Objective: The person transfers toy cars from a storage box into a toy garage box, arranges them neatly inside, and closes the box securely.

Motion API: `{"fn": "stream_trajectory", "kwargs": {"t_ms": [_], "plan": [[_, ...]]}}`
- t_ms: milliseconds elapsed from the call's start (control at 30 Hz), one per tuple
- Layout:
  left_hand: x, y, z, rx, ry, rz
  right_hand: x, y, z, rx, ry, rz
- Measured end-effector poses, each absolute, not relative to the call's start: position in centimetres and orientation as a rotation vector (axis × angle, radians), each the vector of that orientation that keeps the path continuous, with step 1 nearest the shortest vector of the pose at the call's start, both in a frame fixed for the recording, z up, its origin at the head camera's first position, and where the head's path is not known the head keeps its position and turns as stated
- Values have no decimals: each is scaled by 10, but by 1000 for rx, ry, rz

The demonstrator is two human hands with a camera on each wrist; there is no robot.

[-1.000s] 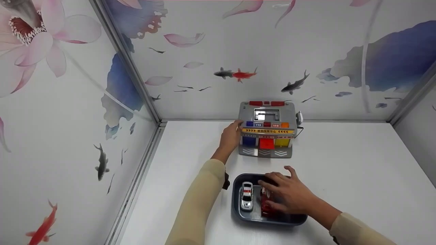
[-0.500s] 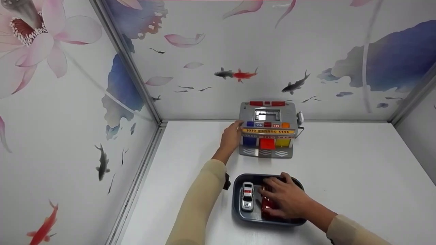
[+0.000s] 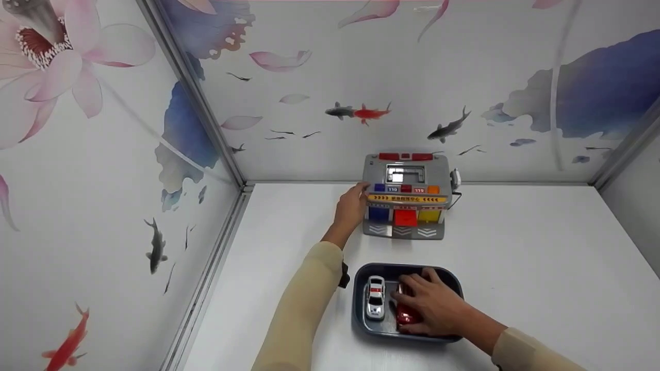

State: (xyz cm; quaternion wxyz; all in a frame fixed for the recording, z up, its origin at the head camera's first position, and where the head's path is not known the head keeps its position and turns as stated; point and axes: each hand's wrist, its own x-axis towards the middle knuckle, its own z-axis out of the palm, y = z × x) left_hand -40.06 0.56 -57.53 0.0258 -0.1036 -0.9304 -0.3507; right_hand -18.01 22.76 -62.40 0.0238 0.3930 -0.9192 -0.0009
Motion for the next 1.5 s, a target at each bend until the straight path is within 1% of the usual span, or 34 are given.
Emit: {"fn": "stream_trajectory", "kwargs": {"t_ms": [300, 567, 1000, 1500], "plan": [[-401, 6, -574, -311, -2880, -1083, -182, 225, -627, 1214, -2792, 2], [-401, 6, -574, -302, -2878, -1074, -185, 228, -621, 1210, -2819, 76], [-401, 6, -575, -276, -2894, -1112, -191, 234, -599, 1172, -2834, 103], [-401, 6, -575, -299, -2887, -1097, -206, 243, -572, 1139, -2794, 117]]}}
